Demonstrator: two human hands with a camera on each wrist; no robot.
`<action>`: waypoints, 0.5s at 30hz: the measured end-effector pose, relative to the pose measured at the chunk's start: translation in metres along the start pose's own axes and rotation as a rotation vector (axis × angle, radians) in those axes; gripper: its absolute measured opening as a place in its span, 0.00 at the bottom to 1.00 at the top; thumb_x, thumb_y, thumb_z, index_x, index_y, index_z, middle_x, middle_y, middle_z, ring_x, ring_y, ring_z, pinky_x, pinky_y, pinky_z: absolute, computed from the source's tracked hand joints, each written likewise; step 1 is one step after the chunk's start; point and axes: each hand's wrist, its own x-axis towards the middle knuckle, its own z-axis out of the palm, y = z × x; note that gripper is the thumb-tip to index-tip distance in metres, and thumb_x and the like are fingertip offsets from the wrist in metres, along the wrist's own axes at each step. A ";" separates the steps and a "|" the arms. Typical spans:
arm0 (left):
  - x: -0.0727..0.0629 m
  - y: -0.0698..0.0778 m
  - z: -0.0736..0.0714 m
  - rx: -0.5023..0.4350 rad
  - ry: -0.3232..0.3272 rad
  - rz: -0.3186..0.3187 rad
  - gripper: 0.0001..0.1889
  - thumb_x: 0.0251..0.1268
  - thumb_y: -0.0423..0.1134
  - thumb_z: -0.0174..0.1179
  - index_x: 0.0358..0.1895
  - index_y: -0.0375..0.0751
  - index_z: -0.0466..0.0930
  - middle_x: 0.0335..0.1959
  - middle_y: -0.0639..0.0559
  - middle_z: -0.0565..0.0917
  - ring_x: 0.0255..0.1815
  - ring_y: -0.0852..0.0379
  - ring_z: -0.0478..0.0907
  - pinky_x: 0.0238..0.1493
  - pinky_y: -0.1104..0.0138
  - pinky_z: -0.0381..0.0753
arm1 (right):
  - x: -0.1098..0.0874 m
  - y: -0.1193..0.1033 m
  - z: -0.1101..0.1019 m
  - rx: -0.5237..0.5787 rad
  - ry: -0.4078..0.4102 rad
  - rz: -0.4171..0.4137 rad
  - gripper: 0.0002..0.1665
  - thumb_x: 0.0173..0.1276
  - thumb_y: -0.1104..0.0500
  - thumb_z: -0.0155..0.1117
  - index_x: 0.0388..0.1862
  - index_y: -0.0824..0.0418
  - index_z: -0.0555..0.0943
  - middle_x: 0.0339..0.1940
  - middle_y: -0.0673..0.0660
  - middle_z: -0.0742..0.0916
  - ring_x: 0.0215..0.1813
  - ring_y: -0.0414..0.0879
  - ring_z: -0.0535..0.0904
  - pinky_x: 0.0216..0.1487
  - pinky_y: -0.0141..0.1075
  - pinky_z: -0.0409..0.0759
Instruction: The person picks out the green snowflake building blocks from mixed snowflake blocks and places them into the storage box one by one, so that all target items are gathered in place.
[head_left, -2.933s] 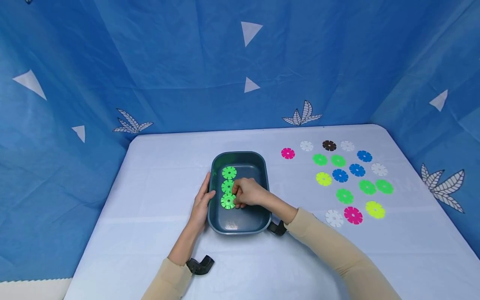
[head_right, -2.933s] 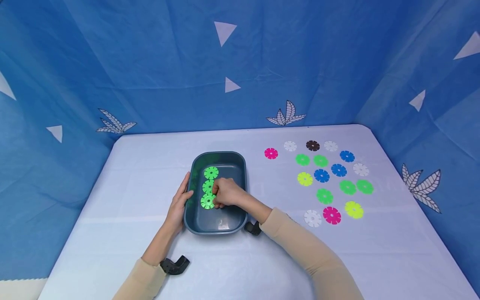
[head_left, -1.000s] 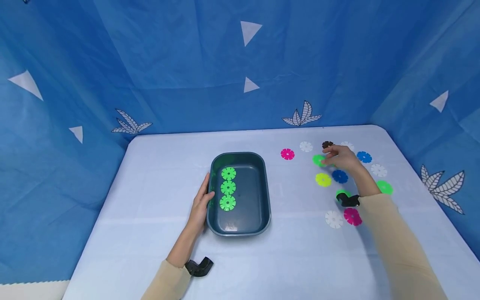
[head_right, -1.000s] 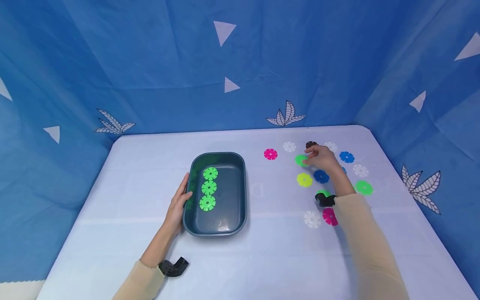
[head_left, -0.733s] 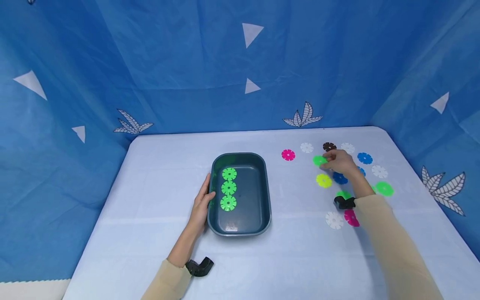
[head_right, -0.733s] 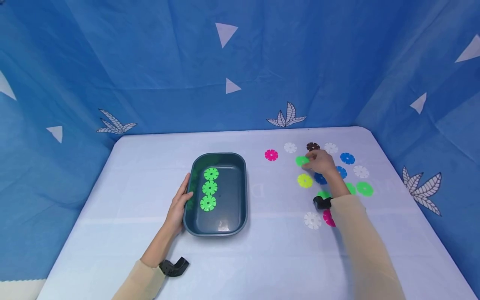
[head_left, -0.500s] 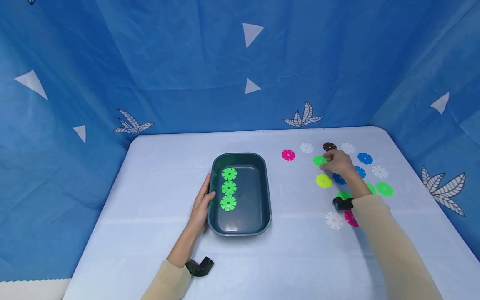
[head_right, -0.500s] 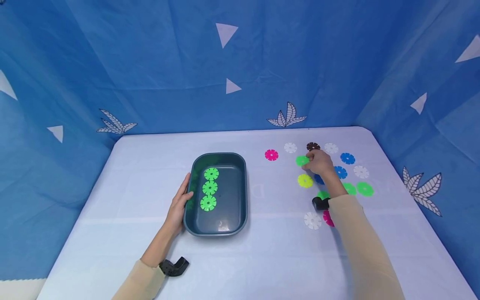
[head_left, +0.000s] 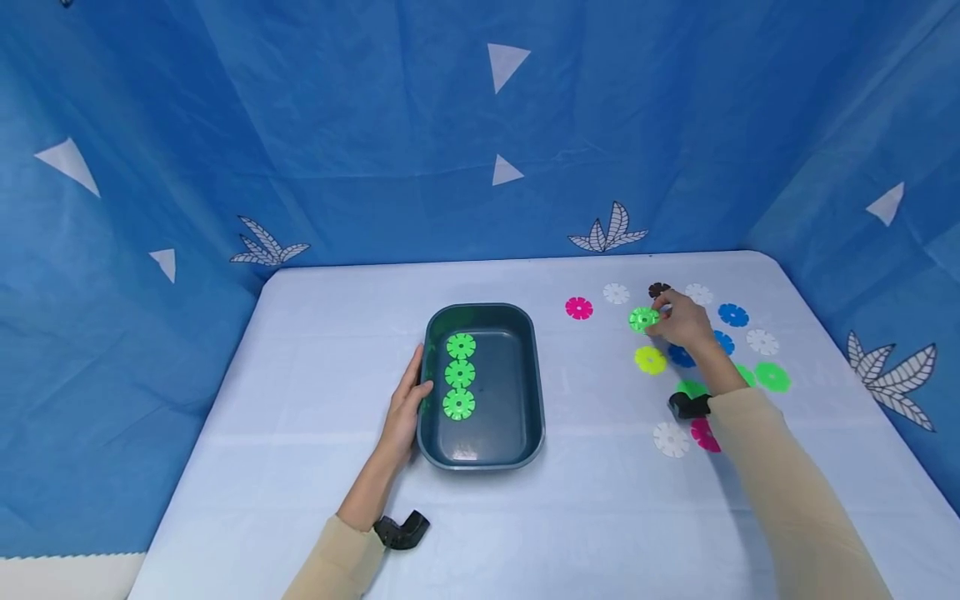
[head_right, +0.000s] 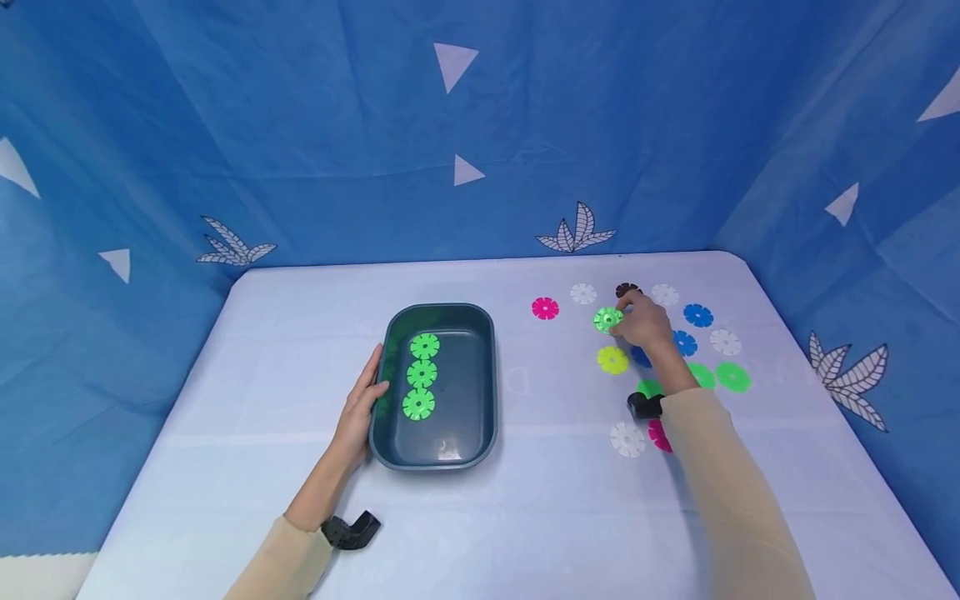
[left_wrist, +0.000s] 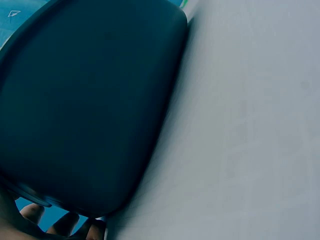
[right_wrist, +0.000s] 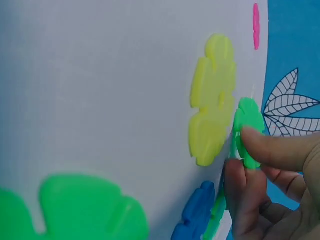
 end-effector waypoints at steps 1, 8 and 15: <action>0.000 0.000 0.000 0.001 0.000 0.000 0.31 0.77 0.38 0.42 0.79 0.57 0.46 0.81 0.61 0.45 0.82 0.58 0.36 0.80 0.54 0.38 | 0.000 0.000 0.000 0.016 0.010 -0.002 0.22 0.63 0.64 0.66 0.54 0.67 0.72 0.42 0.66 0.77 0.37 0.55 0.74 0.32 0.37 0.74; 0.000 0.000 0.000 -0.008 0.002 0.005 0.32 0.77 0.37 0.42 0.79 0.58 0.47 0.81 0.61 0.46 0.82 0.59 0.37 0.80 0.55 0.38 | -0.005 -0.001 -0.005 0.192 -0.003 -0.002 0.19 0.66 0.67 0.60 0.56 0.70 0.73 0.41 0.65 0.76 0.29 0.45 0.80 0.30 0.30 0.82; 0.000 -0.001 0.001 0.000 0.007 0.001 0.32 0.76 0.37 0.42 0.79 0.57 0.47 0.81 0.61 0.45 0.82 0.58 0.36 0.80 0.55 0.38 | -0.023 -0.015 0.000 0.275 -0.067 -0.057 0.22 0.68 0.65 0.60 0.59 0.72 0.71 0.41 0.64 0.77 0.35 0.48 0.83 0.37 0.32 0.85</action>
